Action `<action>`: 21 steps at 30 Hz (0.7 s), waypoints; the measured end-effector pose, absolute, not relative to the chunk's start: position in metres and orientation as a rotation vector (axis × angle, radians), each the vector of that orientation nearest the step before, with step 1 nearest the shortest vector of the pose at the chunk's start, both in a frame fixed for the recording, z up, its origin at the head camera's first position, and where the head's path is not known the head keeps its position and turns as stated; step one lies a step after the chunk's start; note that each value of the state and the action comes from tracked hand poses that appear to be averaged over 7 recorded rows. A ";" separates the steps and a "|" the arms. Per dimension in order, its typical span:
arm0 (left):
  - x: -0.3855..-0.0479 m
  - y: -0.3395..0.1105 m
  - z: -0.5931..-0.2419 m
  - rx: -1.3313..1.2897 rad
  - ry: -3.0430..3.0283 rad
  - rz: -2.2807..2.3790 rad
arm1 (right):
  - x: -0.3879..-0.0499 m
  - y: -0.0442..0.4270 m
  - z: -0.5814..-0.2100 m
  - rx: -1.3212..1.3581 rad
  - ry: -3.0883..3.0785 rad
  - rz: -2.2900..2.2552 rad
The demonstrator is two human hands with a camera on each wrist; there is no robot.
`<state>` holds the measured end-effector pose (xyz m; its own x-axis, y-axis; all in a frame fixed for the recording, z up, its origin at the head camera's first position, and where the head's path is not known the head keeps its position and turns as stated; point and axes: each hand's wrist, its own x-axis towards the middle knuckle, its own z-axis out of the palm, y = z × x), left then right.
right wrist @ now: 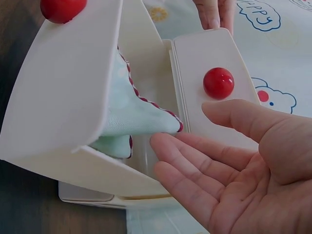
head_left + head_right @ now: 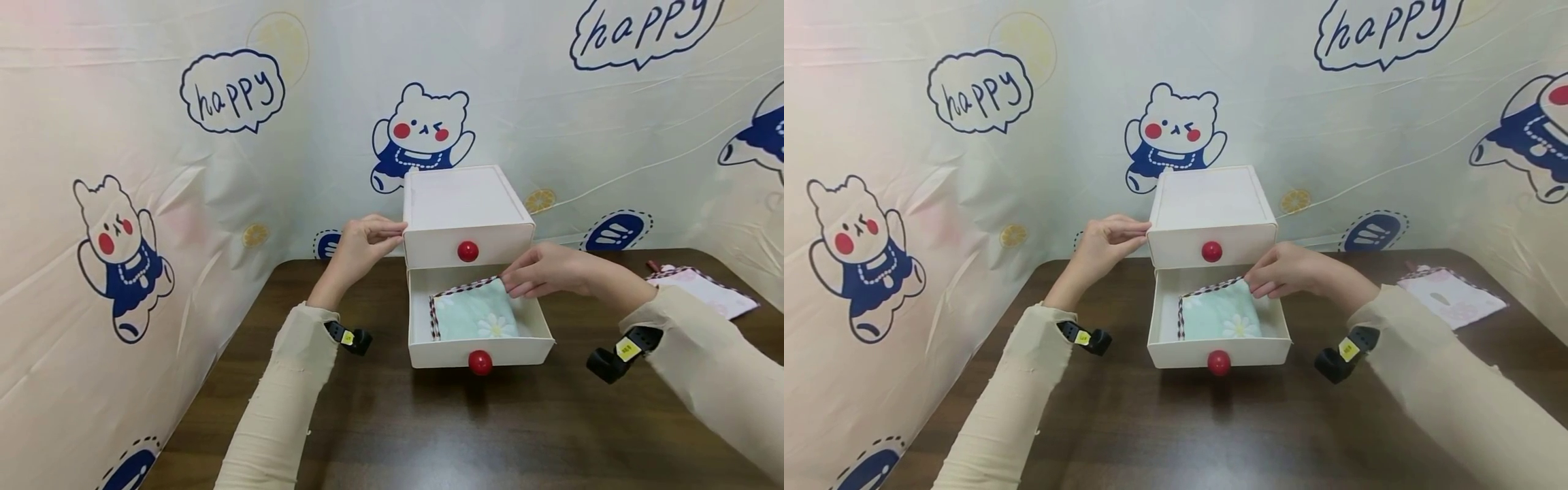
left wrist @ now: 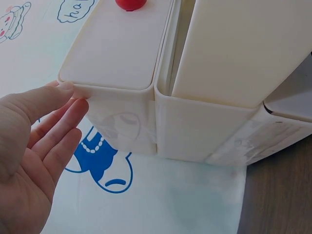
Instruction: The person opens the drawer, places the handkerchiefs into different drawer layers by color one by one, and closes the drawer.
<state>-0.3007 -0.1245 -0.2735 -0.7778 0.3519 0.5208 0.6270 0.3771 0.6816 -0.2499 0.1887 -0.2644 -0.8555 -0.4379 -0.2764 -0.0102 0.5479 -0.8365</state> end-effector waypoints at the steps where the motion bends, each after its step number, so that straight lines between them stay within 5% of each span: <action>1: -0.301 -0.125 -0.274 -0.861 -2.352 -1.356 | -0.250 0.189 -0.264 -0.361 2.324 -1.261; 21: -0.301 -0.125 -0.274 -0.851 -2.373 -1.327 | -0.239 0.207 -0.255 -0.362 2.327 -1.242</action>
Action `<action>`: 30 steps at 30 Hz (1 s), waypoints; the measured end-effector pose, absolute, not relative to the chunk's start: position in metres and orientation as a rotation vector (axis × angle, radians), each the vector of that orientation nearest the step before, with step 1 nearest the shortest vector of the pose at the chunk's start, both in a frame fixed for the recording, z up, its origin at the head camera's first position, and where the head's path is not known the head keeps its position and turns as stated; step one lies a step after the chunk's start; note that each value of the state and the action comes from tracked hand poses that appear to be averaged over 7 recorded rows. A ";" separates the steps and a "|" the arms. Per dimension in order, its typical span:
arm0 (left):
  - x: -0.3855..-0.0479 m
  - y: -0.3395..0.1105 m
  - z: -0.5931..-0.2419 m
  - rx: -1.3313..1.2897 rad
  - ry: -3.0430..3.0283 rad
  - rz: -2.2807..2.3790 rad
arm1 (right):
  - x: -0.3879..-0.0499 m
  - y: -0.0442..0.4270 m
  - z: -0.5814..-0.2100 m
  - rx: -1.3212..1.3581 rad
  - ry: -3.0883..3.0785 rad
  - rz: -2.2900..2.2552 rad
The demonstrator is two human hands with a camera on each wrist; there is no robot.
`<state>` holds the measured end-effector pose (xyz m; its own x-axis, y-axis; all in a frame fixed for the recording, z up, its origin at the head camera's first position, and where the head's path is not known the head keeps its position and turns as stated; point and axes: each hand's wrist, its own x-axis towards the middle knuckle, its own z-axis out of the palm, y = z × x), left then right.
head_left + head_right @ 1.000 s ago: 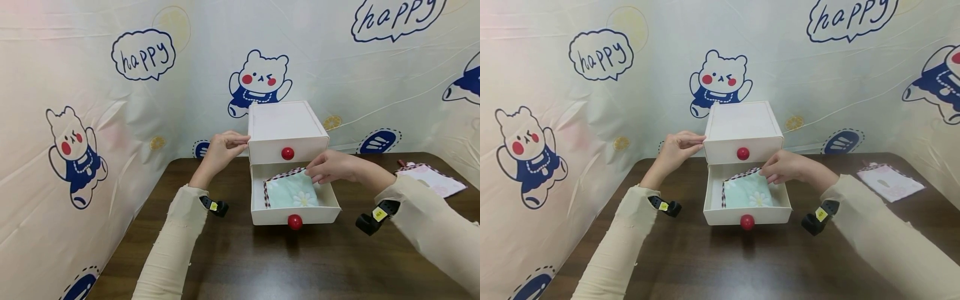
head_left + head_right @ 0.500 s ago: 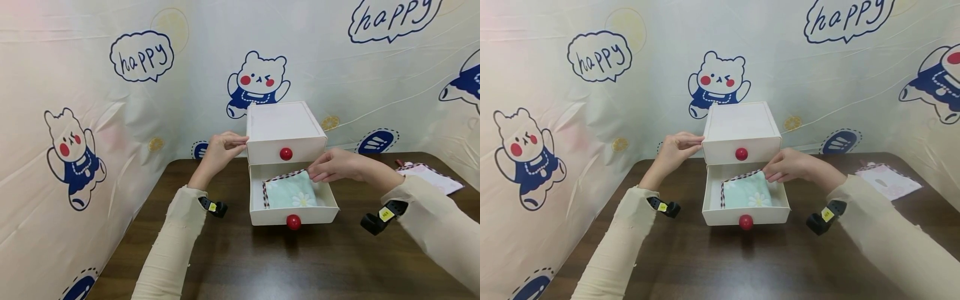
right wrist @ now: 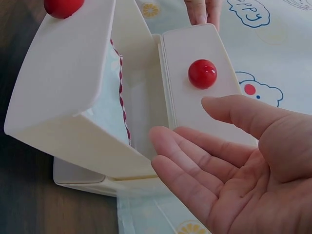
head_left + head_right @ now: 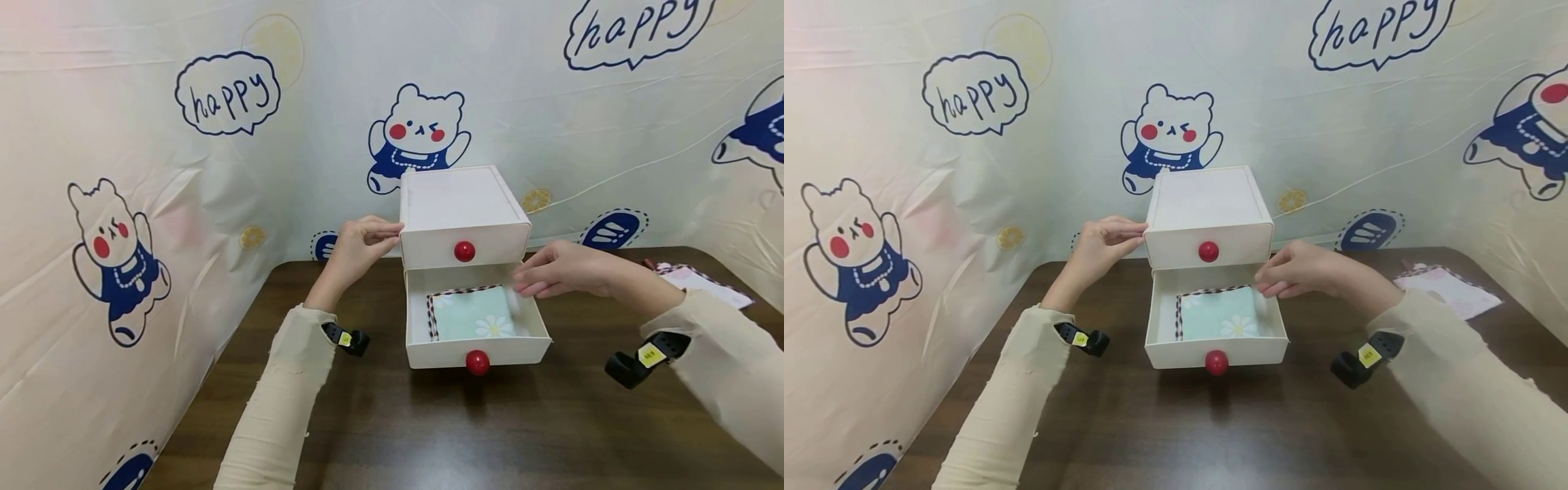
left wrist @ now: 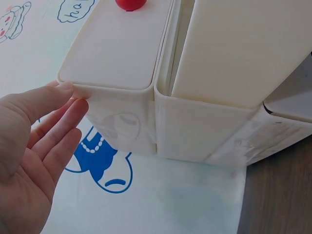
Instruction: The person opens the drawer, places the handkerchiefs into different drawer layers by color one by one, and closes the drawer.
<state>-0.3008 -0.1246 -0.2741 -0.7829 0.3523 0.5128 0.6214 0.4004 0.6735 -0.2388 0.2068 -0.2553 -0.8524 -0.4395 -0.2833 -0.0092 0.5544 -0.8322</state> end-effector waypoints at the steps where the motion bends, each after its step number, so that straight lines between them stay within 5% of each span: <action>1: -0.301 -0.125 -0.274 -0.849 -2.372 -1.329 | -0.238 0.208 -0.255 -0.361 2.330 -1.238; 30: -0.301 -0.125 -0.273 -0.855 -2.375 -1.312 | -0.191 0.251 -0.271 -0.345 2.304 -1.292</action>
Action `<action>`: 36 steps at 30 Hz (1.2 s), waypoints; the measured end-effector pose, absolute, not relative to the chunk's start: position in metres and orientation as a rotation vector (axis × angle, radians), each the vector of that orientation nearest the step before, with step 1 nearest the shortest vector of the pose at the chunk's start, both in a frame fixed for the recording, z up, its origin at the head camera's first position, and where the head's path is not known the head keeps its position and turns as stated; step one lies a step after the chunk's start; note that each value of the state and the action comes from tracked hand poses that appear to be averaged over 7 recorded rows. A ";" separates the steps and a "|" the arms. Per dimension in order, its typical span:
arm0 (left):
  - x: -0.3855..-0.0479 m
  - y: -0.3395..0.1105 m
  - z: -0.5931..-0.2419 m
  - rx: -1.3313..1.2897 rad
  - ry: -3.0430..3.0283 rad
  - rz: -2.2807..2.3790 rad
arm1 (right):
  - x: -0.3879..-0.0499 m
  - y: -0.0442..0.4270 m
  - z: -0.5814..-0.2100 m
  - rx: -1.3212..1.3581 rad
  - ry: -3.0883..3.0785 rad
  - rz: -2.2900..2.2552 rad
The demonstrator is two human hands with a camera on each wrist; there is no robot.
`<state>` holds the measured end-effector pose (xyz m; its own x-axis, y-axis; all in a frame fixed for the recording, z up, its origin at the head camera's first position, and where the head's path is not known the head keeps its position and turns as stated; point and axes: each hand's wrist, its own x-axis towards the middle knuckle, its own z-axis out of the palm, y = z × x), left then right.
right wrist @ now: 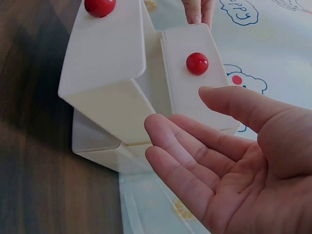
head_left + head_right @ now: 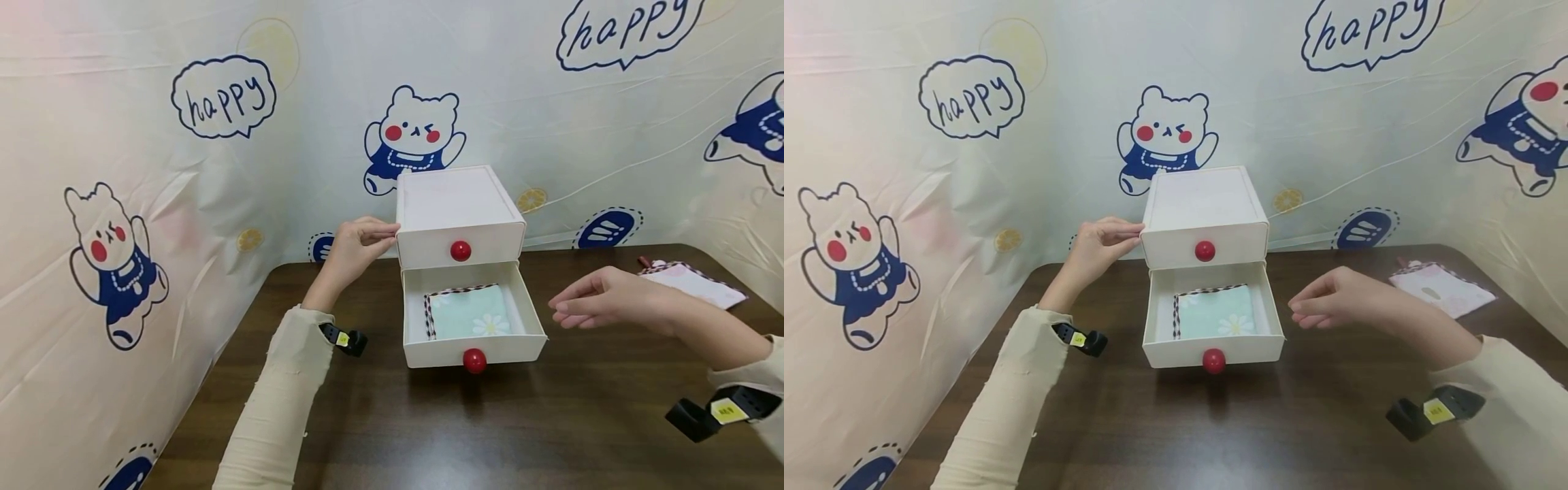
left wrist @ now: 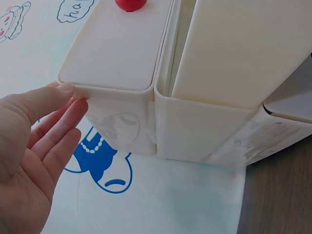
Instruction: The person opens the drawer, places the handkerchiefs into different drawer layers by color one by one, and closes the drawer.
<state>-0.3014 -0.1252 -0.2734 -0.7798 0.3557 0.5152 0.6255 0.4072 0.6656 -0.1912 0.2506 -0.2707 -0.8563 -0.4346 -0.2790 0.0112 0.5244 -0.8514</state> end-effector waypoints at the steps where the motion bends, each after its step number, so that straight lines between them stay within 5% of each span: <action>1: -0.301 -0.125 -0.274 -0.856 -2.376 -1.312 | -0.190 0.253 -0.272 -0.350 2.295 -1.299; 36: -0.300 -0.125 -0.271 -0.870 -2.365 -1.363 | -0.152 0.227 -0.321 -0.501 2.049 -1.469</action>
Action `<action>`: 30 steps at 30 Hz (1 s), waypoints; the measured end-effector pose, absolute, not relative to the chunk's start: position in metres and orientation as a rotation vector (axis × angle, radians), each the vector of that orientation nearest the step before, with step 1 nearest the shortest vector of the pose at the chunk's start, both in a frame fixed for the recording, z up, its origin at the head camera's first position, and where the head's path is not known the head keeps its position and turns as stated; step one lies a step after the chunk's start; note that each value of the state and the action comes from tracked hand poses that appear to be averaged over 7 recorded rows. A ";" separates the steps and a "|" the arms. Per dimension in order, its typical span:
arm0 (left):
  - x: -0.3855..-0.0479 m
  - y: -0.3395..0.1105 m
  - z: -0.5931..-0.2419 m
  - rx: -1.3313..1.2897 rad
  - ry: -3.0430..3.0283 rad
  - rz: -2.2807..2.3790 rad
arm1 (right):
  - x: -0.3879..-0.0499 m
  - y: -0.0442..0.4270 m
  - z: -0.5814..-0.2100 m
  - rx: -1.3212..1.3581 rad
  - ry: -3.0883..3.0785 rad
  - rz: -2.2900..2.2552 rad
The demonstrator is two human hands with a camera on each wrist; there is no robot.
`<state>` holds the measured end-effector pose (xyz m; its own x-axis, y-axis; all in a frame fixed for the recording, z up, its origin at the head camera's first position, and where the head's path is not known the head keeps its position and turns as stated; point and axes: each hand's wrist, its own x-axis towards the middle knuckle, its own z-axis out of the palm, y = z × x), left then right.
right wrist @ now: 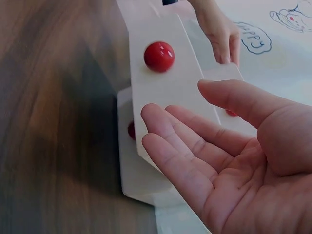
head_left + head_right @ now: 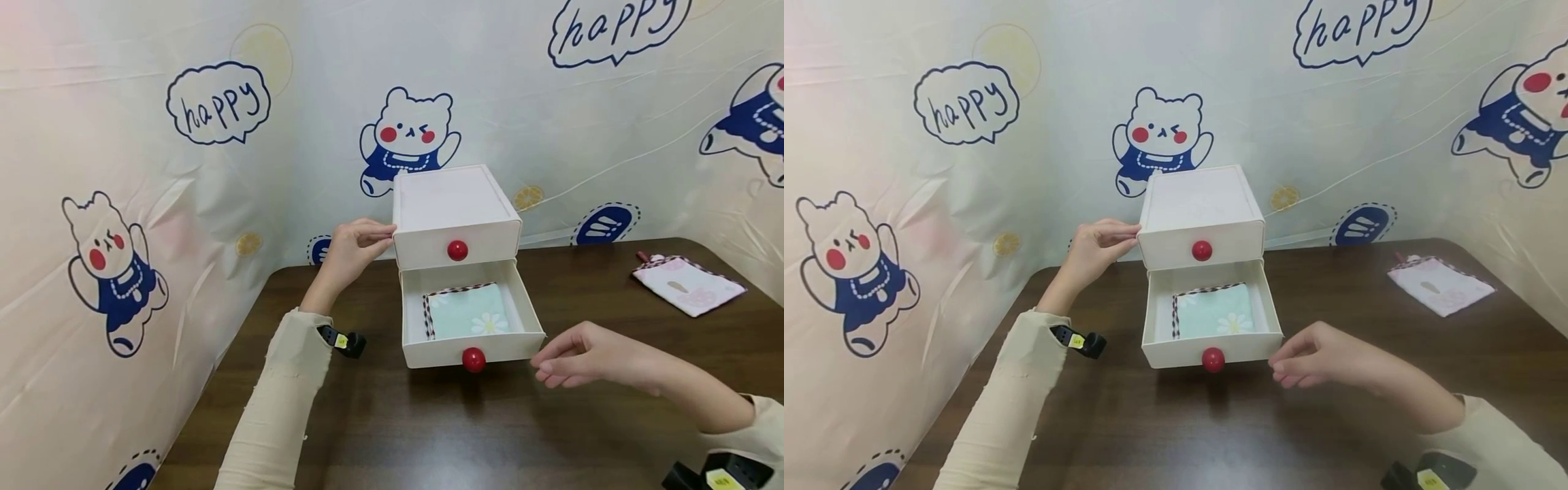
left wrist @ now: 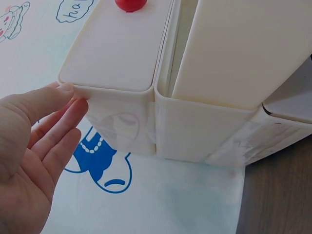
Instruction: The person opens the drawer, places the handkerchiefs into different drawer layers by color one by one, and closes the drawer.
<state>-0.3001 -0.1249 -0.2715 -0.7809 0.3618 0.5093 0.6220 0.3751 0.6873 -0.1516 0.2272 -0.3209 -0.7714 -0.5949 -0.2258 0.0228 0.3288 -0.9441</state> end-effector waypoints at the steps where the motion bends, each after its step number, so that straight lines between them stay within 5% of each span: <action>1: -0.300 -0.125 -0.272 -0.872 -2.363 -1.362 | -0.151 0.225 -0.322 -0.503 2.043 -1.471; 30: -0.300 -0.124 -0.273 -0.870 -2.346 -1.355 | -0.154 0.157 -0.349 -0.511 2.074 -1.541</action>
<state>-0.3001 -0.1244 -0.2729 -0.7738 0.3543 0.5251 0.6319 0.3736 0.6791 -0.1543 0.1574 -0.3493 -0.8033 -0.5709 -0.1700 -0.0021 0.2880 -0.9576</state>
